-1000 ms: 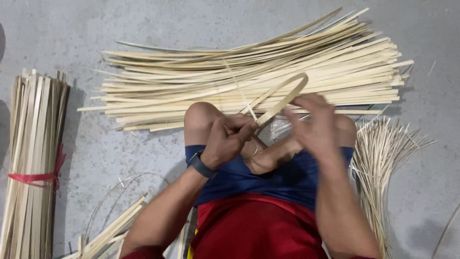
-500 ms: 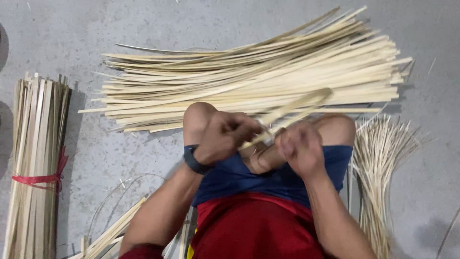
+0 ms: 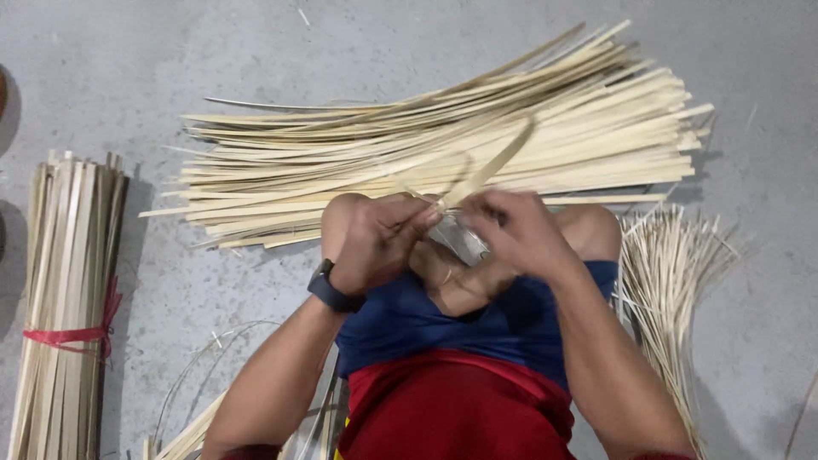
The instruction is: The person is weaving thin bamboo strips to form and reinforce a circular hoop, likely for a basket or furniture component.
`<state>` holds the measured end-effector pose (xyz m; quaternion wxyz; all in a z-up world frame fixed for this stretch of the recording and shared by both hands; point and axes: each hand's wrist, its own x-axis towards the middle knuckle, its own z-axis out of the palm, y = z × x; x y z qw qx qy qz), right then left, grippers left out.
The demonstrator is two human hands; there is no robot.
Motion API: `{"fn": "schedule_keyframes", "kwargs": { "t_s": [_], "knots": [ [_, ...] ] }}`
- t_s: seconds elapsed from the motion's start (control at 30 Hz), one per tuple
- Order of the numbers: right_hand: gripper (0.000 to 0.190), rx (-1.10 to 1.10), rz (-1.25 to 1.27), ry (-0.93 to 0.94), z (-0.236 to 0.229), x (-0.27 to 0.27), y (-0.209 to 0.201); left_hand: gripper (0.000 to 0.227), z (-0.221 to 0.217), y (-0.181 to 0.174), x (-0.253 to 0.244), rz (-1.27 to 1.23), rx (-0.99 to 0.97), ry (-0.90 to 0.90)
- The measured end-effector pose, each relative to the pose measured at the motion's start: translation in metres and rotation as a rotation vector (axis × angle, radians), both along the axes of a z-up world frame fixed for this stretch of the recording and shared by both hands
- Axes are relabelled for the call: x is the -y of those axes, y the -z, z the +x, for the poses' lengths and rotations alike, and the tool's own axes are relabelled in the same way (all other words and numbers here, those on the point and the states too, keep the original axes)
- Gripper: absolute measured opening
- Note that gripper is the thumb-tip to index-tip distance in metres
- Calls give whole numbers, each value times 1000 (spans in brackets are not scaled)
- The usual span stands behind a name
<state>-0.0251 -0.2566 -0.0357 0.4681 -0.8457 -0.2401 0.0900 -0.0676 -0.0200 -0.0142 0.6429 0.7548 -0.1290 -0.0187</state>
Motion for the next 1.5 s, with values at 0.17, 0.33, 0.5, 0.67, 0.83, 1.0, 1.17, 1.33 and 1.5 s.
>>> {"fn": "schedule_keyframes", "kwargs": {
  "t_s": [0.17, 0.33, 0.5, 0.67, 0.83, 1.0, 1.17, 1.33, 1.5],
  "knots": [
    [24, 297, 8, -34, -16, -15, -76, 23, 8, 15, 19, 227, 258, 112],
    [11, 185, 396, -162, -36, 5, -46, 25, 20, 13, 23, -785, -828, 270],
    [22, 6, 488, -5, 1, -3, 10, 19, 0, -9, 30, -232, -204, 144],
    [21, -652, 1079, -326, 17, -25, -10, 16, -14, 1, 47, -210, -66, 517],
    [17, -375, 496, 101, 2, -11, 10, 19, -2, 4, 20, -149, -144, 202],
    [7, 455, -51, 72, -22, -22, -80, 6, 5, 46, 16, 360, 315, 207],
    [17, 200, 374, 24, -40, 4, -49, 12, 14, 46, 41, 193, 22, -33],
    [23, -528, 1180, 23, 1, 10, 35, 20, 0, 13, 48, -325, -244, 45],
    [29, -791, 1199, -626, 19, -6, -10, 22, -8, -7, 55, -334, -211, 542]
  ]
}}
